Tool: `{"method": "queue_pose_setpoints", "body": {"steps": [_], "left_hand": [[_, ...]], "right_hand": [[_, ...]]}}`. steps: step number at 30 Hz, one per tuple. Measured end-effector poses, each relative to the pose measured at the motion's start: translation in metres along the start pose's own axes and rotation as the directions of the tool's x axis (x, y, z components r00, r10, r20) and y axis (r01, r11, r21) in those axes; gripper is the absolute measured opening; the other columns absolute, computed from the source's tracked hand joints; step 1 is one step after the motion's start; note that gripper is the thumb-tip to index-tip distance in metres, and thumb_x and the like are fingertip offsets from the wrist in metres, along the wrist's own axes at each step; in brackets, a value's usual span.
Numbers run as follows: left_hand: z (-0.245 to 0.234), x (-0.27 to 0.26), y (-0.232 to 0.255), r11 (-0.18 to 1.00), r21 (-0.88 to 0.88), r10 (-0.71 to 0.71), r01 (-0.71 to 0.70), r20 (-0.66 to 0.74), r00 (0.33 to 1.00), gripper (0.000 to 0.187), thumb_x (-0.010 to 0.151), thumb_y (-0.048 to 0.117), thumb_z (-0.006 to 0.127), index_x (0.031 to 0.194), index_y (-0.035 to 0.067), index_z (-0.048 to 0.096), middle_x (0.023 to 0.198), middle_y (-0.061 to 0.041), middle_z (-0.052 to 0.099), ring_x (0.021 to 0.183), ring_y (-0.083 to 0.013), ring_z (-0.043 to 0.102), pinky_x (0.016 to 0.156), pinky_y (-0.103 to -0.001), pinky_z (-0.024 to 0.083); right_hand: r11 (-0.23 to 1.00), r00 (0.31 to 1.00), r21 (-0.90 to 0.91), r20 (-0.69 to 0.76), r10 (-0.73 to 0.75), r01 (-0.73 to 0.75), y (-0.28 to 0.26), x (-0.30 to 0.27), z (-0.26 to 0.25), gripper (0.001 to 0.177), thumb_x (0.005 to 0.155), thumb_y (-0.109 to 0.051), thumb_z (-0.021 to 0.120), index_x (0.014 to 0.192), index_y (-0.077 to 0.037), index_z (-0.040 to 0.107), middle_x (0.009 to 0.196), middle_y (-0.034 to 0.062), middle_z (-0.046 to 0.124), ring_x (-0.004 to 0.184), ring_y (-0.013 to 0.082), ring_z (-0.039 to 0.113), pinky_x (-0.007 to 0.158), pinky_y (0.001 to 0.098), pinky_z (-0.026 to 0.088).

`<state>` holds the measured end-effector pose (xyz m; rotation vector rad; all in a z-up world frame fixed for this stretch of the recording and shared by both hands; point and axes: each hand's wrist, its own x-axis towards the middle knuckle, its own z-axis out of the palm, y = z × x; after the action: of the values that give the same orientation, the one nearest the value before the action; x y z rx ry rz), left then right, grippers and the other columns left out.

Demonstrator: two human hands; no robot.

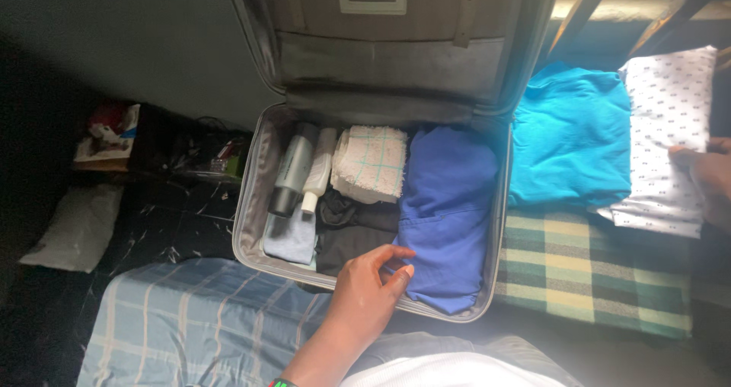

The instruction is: The person folds and places several clothing items and toiletries into an open suitcase. Items include blue shorts, a white towel, a light blue cloth, bottles, a patterned white cloth, and striped shorts. The person arranges them neatly inside the suitcase.

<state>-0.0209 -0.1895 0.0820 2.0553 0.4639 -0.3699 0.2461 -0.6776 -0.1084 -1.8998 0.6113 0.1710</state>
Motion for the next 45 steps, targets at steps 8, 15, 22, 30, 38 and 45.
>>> {"method": "queue_pose_setpoints", "body": {"steps": [8, 15, 22, 30, 38, 45], "left_hand": [[0.001, 0.011, -0.001, 1.000, -0.022, -0.001, 0.003, 0.057, 0.998, 0.028, 0.085, 0.021, 0.071, 0.111, 0.012, 0.077, 0.079, -0.005, 0.077, 0.065, -0.0135, 0.067, 0.064, -0.030, 0.054], [0.000, 0.028, -0.004, 0.991, -0.131, 0.045, -0.030, 0.108, 0.993, 0.027, 0.086, 0.019, 0.071, 0.111, 0.009, 0.076, 0.083, -0.005, 0.077, 0.072, -0.0111, 0.073, 0.065, -0.028, 0.054], [-0.003, 0.043, 0.007, 0.911, -0.413, 0.090, 0.001, 0.200, 0.976, 0.034, 0.087, 0.017, 0.069, 0.118, 0.003, 0.073, 0.091, -0.006, 0.078, 0.077, -0.0131, 0.073, 0.069, -0.027, 0.054], [-0.015, 0.041, 0.056, 0.877, -0.474, 0.108, 0.085, 0.366, 0.925, 0.057, 0.092, 0.043, 0.063, 0.132, 0.003, 0.064, 0.116, -0.009, 0.075, 0.106, -0.0160, 0.072, 0.087, -0.031, 0.056], [-0.032, 0.031, 0.078, 0.742, -0.616, 0.065, 0.265, 0.460, 0.886, 0.085, 0.077, 0.063, 0.067, 0.139, 0.006, 0.055, 0.131, -0.013, 0.071, 0.126, -0.0233, 0.065, 0.107, -0.038, 0.047], [-0.055, 0.023, 0.062, 0.620, -0.685, -0.017, 0.382, 0.475, 0.880, 0.092, 0.072, 0.071, 0.063, 0.139, 0.008, 0.059, 0.142, -0.012, 0.065, 0.135, -0.0253, 0.056, 0.112, -0.045, 0.038]], "right_hand": [[0.995, 0.993, 0.059, -0.098, -0.071, 0.076, -0.017, -0.031, -0.006, 0.062, 0.105, -0.017, 0.072, 0.155, -0.007, 0.037, 0.122, 0.0211, 0.064, 0.097, 0.0324, 0.070, 0.070, 0.0573, 0.059], [0.983, 0.976, 0.167, -0.215, -0.040, 0.077, -0.064, -0.101, -0.003, 0.054, 0.107, -0.019, 0.063, 0.150, -0.008, 0.031, 0.122, 0.0206, 0.061, 0.104, 0.0329, 0.071, 0.079, 0.0571, 0.063], [0.911, 0.981, 0.378, -0.160, -0.111, 0.165, -0.105, -0.212, 0.011, 0.038, 0.107, -0.011, 0.053, 0.143, -0.007, 0.041, 0.126, 0.0165, 0.062, 0.111, 0.0269, 0.070, 0.090, 0.0523, 0.061], [0.784, 0.991, 0.618, 0.130, -0.027, -0.060, -0.148, -0.340, 0.072, 0.032, 0.101, -0.014, 0.058, 0.130, -0.001, 0.053, 0.113, 0.0123, 0.070, 0.101, 0.0212, 0.069, 0.089, 0.0409, 0.056], [0.756, 0.910, 0.633, 0.395, -0.127, -0.169, -0.182, -0.383, 0.133, 0.051, 0.098, -0.008, 0.069, 0.145, -0.005, 0.051, 0.116, 0.0206, 0.069, 0.109, 0.0250, 0.069, 0.088, 0.0426, 0.056], [0.727, 0.820, 0.677, 0.477, -0.317, -0.113, -0.203, -0.395, 0.144, 0.050, 0.093, -0.005, 0.069, 0.139, -0.006, 0.050, 0.128, 0.0113, 0.066, 0.120, 0.0204, 0.064, 0.098, 0.0428, 0.053]]}}
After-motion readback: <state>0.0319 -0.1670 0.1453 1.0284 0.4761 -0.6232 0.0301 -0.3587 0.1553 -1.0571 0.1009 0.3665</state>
